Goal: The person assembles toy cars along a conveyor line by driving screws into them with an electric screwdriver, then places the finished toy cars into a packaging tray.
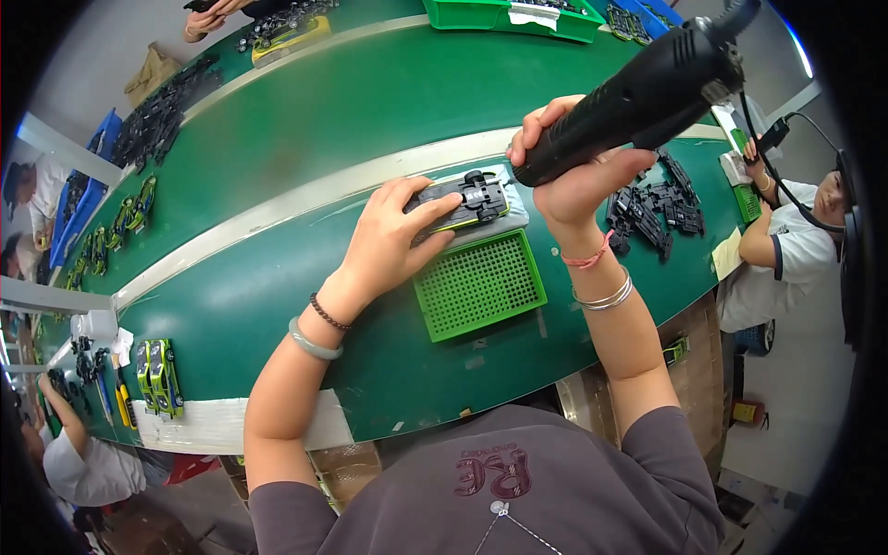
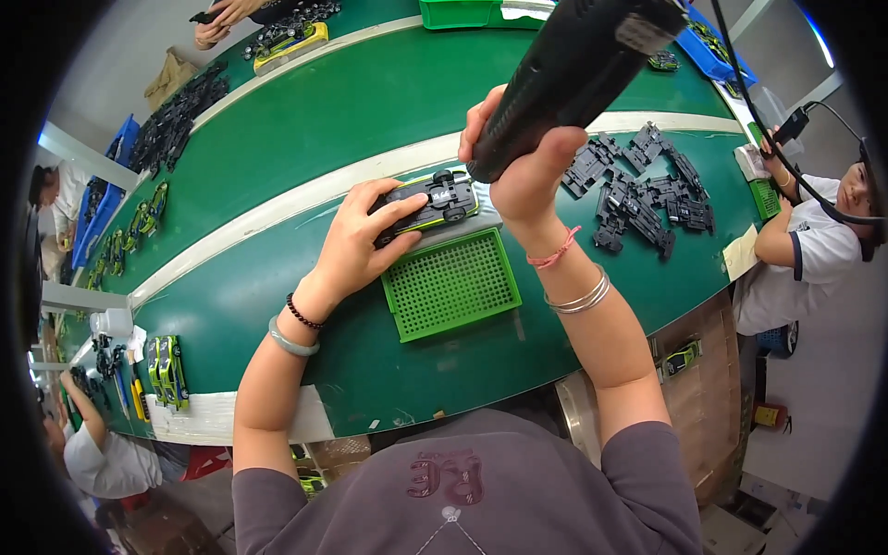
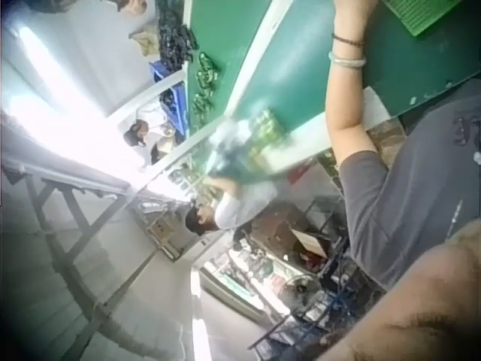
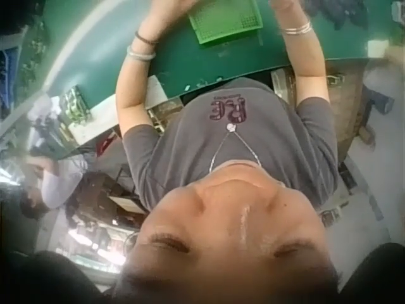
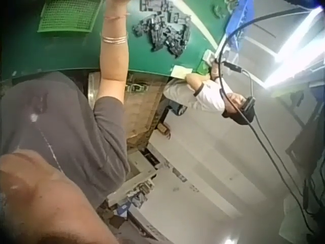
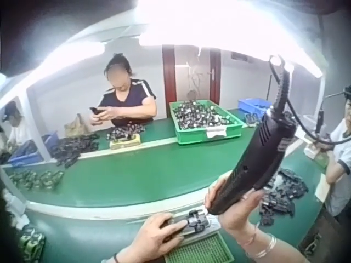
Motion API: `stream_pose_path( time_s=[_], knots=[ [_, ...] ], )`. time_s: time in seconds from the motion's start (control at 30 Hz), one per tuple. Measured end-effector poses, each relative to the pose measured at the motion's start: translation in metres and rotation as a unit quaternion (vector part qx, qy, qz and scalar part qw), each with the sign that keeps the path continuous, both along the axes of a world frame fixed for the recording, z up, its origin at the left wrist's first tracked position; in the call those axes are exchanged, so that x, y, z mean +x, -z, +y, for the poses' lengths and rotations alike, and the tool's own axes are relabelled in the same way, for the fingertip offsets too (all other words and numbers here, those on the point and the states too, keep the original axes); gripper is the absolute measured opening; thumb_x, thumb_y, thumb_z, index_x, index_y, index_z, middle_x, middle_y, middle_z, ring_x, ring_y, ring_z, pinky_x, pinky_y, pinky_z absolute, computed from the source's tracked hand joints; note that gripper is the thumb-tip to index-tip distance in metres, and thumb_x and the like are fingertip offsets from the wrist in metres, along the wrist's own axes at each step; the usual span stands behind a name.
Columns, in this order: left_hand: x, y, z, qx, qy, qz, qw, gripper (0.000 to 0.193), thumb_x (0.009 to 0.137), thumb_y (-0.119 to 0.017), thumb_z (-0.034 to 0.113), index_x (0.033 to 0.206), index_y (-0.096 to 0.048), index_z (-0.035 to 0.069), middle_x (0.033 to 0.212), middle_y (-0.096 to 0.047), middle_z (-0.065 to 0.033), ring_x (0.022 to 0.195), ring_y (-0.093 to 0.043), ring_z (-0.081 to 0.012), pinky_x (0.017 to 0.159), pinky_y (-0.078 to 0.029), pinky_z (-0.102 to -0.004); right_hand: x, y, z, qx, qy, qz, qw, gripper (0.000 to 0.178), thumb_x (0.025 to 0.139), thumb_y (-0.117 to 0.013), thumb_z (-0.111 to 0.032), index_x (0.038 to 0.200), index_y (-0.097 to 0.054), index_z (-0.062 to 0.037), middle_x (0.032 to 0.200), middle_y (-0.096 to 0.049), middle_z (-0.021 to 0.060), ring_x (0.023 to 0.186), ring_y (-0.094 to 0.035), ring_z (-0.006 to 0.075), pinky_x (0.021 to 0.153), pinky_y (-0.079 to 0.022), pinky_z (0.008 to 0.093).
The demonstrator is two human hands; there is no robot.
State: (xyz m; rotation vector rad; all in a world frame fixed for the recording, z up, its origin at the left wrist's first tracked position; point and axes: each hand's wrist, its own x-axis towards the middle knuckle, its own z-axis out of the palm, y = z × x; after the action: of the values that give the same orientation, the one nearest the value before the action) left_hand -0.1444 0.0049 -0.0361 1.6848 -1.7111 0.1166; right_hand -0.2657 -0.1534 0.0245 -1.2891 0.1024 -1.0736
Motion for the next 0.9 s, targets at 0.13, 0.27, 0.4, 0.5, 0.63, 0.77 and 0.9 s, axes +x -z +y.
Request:
stream_pose_path(
  time_s=[0.13,0.27,0.4,0.5,0.63,0.77,0.9],
  knots=[
    [0.001,-0.001,0.001,0.005,0.002,0.002,1.0,0.044,0.069,-0.072,0.015,0.111,-0.061,0.014,0.11,-0.053,-0.0148,0.101,-0.051,-0.0327,0.086,-0.044,-0.0405,0.003,0.005,0.0,-0.012,0.006,0.025,1.0,0.096,0.057,-0.023,-0.093,0.085,-0.046,-0.0032,0.062,-0.051,0.0097,0.052,-0.051,0.0198,0.048,-0.043,0.0289],
    [0.001,0.0,0.0,0.003,0.0,0.001,1.0,0.044,0.069,-0.072,0.014,0.112,-0.06,0.014,0.11,-0.053,-0.0148,0.1,-0.051,-0.0325,0.086,-0.044,-0.0406,0.005,0.01,-0.001,-0.005,-0.001,0.024,1.0,0.096,0.057,-0.023,-0.092,0.085,-0.046,-0.0033,0.062,-0.051,0.0096,0.052,-0.051,0.0193,0.048,-0.043,0.0282],
    [0.002,0.0,0.0,0.003,-0.001,0.004,1.0,0.045,0.068,-0.072,0.014,0.112,-0.06,0.014,0.109,-0.053,-0.0149,0.1,-0.051,-0.0327,0.085,-0.044,-0.0405,0.006,0.012,-0.001,0.001,0.0,0.021,1.0,0.096,0.057,-0.023,-0.092,0.086,-0.046,-0.003,0.062,-0.051,0.0099,0.052,-0.051,0.0192,0.048,-0.043,0.0283],
    [0.001,-0.001,-0.002,0.004,0.002,0.009,1.0,0.044,0.068,-0.072,0.014,0.111,-0.06,0.014,0.109,-0.053,-0.0149,0.1,-0.051,-0.0327,0.085,-0.044,-0.0406,0.003,0.007,-0.001,0.0,-0.012,0.008,1.0,0.097,0.057,-0.024,-0.092,0.086,-0.046,-0.0026,0.063,-0.051,0.0099,0.051,-0.051,0.0192,0.048,-0.043,0.0284],
    [0.0,-0.001,-0.001,-0.013,-0.009,0.001,1.0,0.042,0.068,-0.072,0.016,0.108,-0.06,0.016,0.105,-0.054,-0.0147,0.096,-0.053,-0.0325,0.084,-0.045,-0.042,0.004,0.007,0.0,-0.015,-0.007,0.015,1.0,0.096,0.058,-0.024,-0.092,0.086,-0.046,-0.0023,0.063,-0.052,0.0099,0.051,-0.051,0.0192,0.048,-0.043,0.0282],
    [0.0,0.0,0.0,-0.012,-0.01,-0.002,1.0,0.042,0.068,-0.072,0.017,0.108,-0.06,0.016,0.105,-0.054,-0.0147,0.097,-0.052,-0.0327,0.085,-0.045,-0.0421,0.005,0.012,0.002,-0.009,0.002,0.018,1.0,0.095,0.059,-0.025,-0.091,0.086,-0.046,-0.0026,0.063,-0.051,0.0095,0.051,-0.051,0.019,0.048,-0.043,0.0277],
    [0.001,0.0,0.001,0.003,-0.006,-0.002,1.0,0.043,0.069,-0.072,0.015,0.111,-0.061,0.015,0.11,-0.052,-0.0147,0.1,-0.051,-0.0328,0.085,-0.044,-0.041,0.007,0.018,0.001,-0.024,0.005,0.026,0.999,0.093,0.06,-0.025,-0.09,0.086,-0.046,-0.0031,0.062,-0.051,0.0087,0.051,-0.051,0.0182,0.048,-0.043,0.0271]
  ],
)
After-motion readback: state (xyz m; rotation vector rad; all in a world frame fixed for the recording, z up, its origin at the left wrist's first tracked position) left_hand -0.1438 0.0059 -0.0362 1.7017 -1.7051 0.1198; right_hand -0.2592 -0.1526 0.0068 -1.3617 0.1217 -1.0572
